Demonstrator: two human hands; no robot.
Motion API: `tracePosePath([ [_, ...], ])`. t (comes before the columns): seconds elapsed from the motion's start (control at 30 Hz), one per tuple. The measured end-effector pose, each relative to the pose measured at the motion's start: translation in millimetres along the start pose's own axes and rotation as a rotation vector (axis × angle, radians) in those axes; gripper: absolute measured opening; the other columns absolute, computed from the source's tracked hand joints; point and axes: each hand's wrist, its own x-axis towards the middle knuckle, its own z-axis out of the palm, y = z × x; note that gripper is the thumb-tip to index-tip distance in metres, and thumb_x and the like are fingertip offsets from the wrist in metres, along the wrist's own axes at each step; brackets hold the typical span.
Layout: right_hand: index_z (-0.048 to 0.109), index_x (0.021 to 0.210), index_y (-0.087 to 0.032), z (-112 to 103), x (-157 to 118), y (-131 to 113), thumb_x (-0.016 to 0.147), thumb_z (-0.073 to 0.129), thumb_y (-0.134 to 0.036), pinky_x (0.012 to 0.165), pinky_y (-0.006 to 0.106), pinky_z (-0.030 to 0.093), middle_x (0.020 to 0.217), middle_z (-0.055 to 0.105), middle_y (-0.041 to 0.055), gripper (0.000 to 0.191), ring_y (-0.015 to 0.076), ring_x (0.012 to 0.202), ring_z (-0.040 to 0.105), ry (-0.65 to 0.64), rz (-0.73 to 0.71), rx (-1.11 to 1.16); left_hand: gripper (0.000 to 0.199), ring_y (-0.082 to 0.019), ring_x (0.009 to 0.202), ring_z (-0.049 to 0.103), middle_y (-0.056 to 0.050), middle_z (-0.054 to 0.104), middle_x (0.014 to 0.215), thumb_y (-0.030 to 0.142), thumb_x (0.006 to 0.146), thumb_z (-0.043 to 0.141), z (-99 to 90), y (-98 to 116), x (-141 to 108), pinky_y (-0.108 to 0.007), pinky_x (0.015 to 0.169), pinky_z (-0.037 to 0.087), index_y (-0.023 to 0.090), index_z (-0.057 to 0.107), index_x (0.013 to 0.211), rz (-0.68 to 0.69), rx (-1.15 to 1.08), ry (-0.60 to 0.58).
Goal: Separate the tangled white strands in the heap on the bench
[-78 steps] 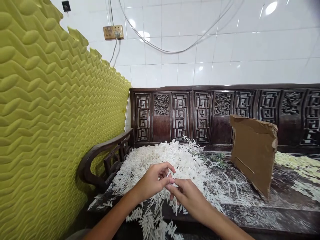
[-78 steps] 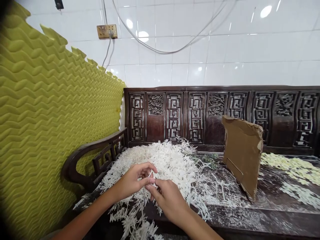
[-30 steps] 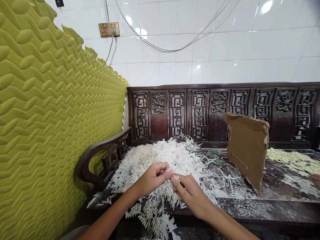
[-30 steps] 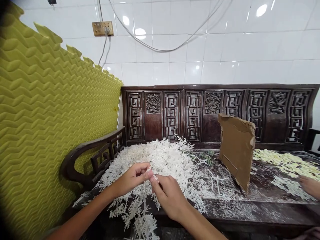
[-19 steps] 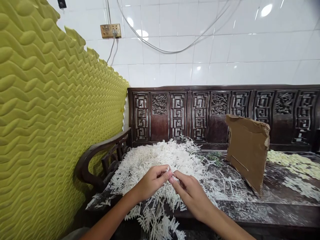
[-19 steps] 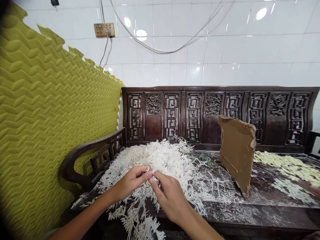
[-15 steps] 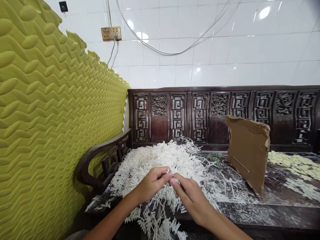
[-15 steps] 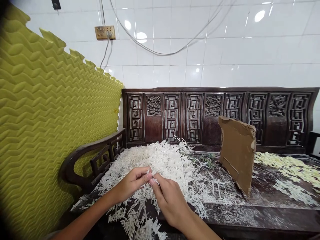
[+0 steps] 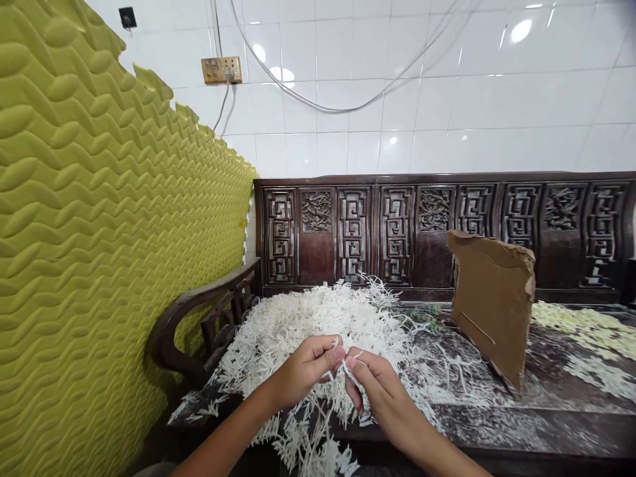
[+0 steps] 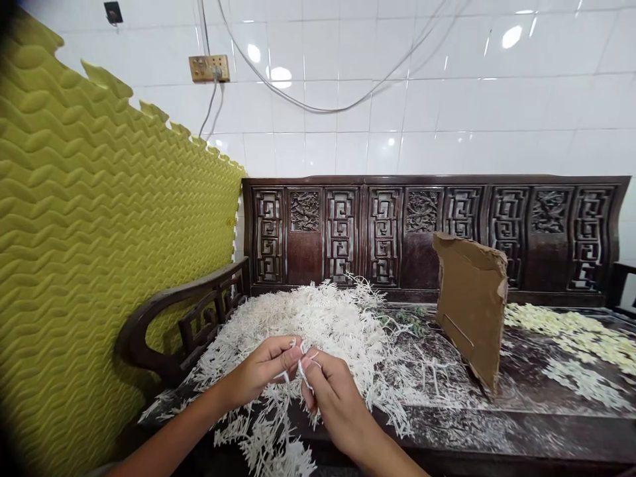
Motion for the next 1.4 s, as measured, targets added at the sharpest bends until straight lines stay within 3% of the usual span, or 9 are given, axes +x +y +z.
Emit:
tracePosePath([
  [0.33,0.046,0.064,-0.018,5.6,1.4,-0.2,0.097,0.038,-0.040,0.072,0.028,0.037,0.055,0.047,-0.0014,0.041,0.0133,0.061,0.045,0.045,0.029,0.340,0.038,-0.009,0.064,0.049,-0.002,0.051,0.069,0.047,0.084,0.061,16.0,3.9,-1.1,-0.022,0.066,0.040,0.011,0.050,0.076,-0.087,-0.342,0.088],
  [0.53,0.038,0.068,-0.021,-7.6,5.0,-0.8,0.095,0.036,-0.037,0.060,0.027,0.033,0.057,0.040,-0.0033,0.032,0.0125,0.056,0.034,0.185,0.061,0.645,0.034,-0.005,0.047,0.025,0.007,0.026,0.053,0.037,0.086,0.060,4.6,7.3,5.5,-0.020,0.052,0.030,0.015,0.041,0.069,0.054,-0.707,0.288],
  [0.77,0.056,0.073,-0.017,-26.8,15.6,1.6,0.090,0.047,-0.042,0.055,0.027,0.032,0.056,0.045,-0.0023,0.032,0.0106,0.052,0.036,0.276,0.170,0.236,0.040,-0.008,0.059,0.039,0.001,0.041,0.065,0.045,0.088,0.055,-14.7,10.4,3.8,-0.020,0.055,0.031,0.014,0.043,0.067,0.114,-0.126,0.508],
  [0.83,0.064,0.097,-0.015,-27.9,16.6,10.2,0.085,0.055,-0.042,0.054,0.026,0.036,0.073,0.057,0.0027,0.030,0.0116,0.056,0.043,0.270,0.217,0.085,0.042,-0.009,0.060,0.038,0.001,0.041,0.065,0.048,0.089,0.052,-16.1,7.2,2.8,-0.020,0.054,0.031,0.014,0.042,0.065,0.132,0.069,0.492],
  [0.93,0.048,0.134,-0.022,-26.7,16.7,19.4,0.076,0.063,-0.029,0.060,0.028,0.044,0.119,0.055,0.0096,0.060,0.0156,0.076,0.055,0.285,0.267,0.000,0.044,-0.009,0.058,0.035,0.002,0.035,0.062,0.050,0.090,0.047,-15.9,2.0,2.2,-0.022,0.053,0.029,0.016,0.038,0.064,0.129,0.272,0.466],
  [1.03,0.046,0.135,-0.028,-23.1,15.7,17.2,0.072,0.065,-0.023,0.073,0.029,0.049,0.139,0.042,0.0071,0.066,0.0212,0.105,0.055,0.228,0.230,-0.038,0.044,-0.009,0.057,0.032,0.003,0.030,0.061,0.049,0.091,0.045,-13.7,-1.4,2.2,-0.023,0.053,0.026,0.016,0.036,0.064,0.116,0.382,0.429],
  [1.1,0.057,0.123,-0.026,-19.8,15.1,11.2,0.076,0.066,-0.031,0.081,0.030,0.047,0.135,0.047,0.0057,0.048,0.0226,0.114,0.051,0.158,0.194,-0.054,0.043,-0.009,0.057,0.030,0.003,0.029,0.061,0.048,0.092,0.044,-11.0,-2.2,2.1,-0.024,0.054,0.025,0.016,0.035,0.064,0.120,0.413,0.392],
  [1.2,0.067,0.099,-0.020,-14.7,14.8,3.8,0.083,0.061,-0.045,0.079,0.030,0.043,0.103,0.064,0.0050,0.029,0.0200,0.095,0.057,0.051,0.160,-0.069,0.043,-0.009,0.058,0.029,0.003,0.028,0.061,0.045,0.093,0.043,-5.9,-2.5,2.1,-0.025,0.055,0.024,0.016,0.033,0.063,0.133,0.451,0.334],
  [1.4,0.056,0.072,-0.016,-11.0,12.3,4.9,0.090,0.050,-0.037,0.064,0.026,0.034,0.067,0.050,-0.0010,0.029,0.0132,0.067,0.045,-0.038,0.079,-0.086,0.041,-0.010,0.059,0.031,0.003,0.032,0.060,0.042,0.093,0.043,-1.8,-4.4,3.8,-0.025,0.056,0.024,0.016,0.034,0.062,0.104,0.534,0.275],
])
